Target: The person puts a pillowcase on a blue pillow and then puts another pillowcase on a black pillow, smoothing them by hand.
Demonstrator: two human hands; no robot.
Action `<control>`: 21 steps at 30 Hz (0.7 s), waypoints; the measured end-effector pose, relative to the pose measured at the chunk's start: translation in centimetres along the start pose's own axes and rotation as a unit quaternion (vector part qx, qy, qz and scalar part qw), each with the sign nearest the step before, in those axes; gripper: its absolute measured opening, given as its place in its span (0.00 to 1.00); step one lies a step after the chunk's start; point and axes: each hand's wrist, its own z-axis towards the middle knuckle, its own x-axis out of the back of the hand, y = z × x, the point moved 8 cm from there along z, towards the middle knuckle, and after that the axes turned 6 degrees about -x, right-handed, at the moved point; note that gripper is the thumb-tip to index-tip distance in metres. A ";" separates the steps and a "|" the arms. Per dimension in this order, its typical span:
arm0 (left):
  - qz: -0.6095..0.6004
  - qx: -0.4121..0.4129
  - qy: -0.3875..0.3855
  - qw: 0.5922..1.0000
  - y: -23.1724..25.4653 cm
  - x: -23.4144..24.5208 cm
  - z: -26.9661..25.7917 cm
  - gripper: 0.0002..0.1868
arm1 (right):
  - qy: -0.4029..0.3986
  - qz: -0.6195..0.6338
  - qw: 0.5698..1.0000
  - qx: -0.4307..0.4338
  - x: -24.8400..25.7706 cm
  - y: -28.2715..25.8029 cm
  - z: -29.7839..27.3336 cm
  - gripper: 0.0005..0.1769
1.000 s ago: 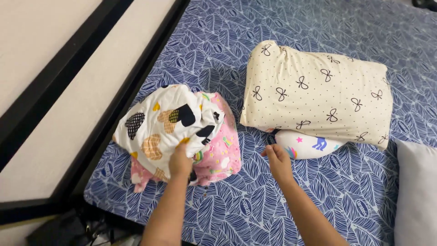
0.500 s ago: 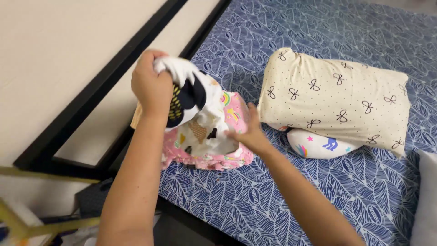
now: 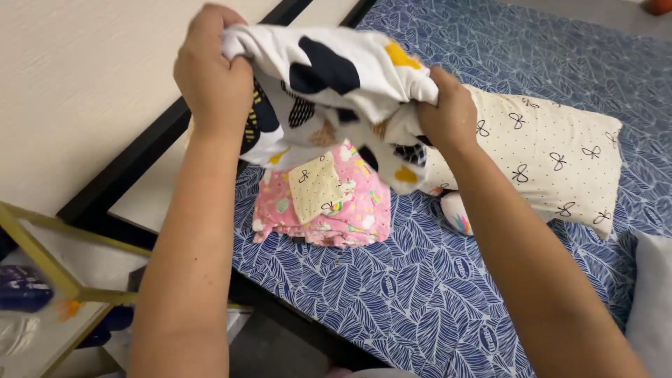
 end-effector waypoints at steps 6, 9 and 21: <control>-0.029 0.024 -0.004 0.999 1.1 -2.5 -2.3 0.17 | 0.089 0.214 0.972 -0.040 -1.9 4.2 -1.0 0.21; -0.036 0.041 -0.012 0.998 0.0 -3.7 -2.8 0.16 | -0.006 -0.011 0.992 -0.129 -5.5 7.2 -0.2 0.29; -0.042 0.015 0.062 0.997 -7.7 -5.5 -1.5 0.18 | -0.054 0.430 0.895 -0.103 -13.8 3.6 9.5 0.43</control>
